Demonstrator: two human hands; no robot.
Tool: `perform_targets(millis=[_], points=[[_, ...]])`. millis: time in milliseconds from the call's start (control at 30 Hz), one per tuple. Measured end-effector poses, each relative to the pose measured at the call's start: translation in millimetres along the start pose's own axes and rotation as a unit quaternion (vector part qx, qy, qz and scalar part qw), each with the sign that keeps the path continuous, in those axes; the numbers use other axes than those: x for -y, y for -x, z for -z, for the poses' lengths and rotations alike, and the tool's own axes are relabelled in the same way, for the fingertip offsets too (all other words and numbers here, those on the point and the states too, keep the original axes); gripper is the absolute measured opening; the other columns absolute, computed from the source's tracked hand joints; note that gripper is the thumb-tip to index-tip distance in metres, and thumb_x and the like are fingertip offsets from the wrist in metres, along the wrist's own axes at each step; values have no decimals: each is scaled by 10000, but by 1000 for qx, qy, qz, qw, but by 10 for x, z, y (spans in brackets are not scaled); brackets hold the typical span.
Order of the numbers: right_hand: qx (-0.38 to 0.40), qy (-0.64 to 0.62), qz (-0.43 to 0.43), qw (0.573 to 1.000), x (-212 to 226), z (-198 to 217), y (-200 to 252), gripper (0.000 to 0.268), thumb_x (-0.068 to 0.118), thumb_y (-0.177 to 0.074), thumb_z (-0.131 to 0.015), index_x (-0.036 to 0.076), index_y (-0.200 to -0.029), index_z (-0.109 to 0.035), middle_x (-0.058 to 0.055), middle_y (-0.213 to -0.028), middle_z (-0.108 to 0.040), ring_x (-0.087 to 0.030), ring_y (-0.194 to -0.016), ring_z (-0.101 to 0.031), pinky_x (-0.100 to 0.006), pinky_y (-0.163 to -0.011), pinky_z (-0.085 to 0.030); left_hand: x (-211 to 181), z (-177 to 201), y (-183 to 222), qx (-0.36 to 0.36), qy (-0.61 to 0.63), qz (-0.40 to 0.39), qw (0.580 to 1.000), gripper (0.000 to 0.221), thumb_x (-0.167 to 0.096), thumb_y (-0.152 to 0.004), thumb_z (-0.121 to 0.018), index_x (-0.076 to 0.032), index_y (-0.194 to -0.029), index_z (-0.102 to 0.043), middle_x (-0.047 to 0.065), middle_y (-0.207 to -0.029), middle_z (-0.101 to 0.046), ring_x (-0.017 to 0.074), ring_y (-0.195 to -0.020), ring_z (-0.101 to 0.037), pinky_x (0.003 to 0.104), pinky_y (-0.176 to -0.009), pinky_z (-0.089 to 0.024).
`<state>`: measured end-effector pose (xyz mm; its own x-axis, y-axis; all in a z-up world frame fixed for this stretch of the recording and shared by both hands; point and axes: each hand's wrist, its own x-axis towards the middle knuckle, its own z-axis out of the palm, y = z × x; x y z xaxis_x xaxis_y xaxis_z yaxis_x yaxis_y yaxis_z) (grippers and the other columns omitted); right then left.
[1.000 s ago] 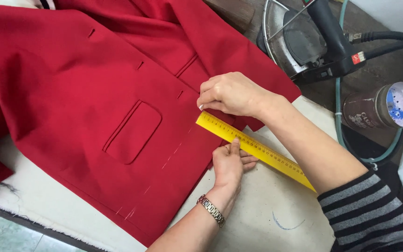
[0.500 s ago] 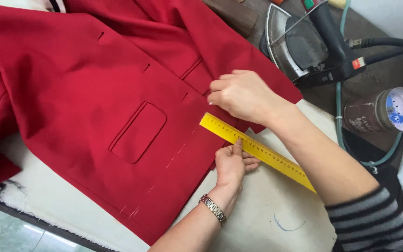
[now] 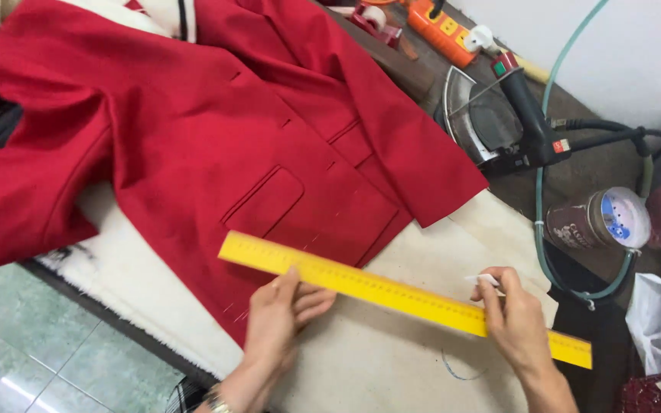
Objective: Measuring and marking jackets with a ruler and chalk on a work table.
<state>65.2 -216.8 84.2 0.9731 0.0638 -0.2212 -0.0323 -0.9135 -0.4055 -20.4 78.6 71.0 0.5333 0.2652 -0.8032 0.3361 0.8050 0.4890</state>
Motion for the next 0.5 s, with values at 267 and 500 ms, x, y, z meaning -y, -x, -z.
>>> perform_targets(millis=[267, 500], points=[[74, -46, 263, 961, 683, -416, -220, 159, 253, -948, -498, 137, -1029, -572, -22, -741, -671, -175, -638, -673, -318, -644, -482, 19, 1126, 469, -37, -537, -638, 551, 255, -293, -795, -733, -137, -980, -652, -6, -947, -654, 205, -819, -564, 316, -727, -457], [180, -14, 400, 898, 1537, -659, -153, 90, 236, -967, -484, 160, -1012, -500, -33, -747, -626, -264, -622, -637, -389, -578, -446, 36, 1101, 392, 152, -606, -585, 517, 518, -278, -883, -663, -124, -1350, -502, 78, -1121, -559, 251, -954, -556, 362, -824, -476]])
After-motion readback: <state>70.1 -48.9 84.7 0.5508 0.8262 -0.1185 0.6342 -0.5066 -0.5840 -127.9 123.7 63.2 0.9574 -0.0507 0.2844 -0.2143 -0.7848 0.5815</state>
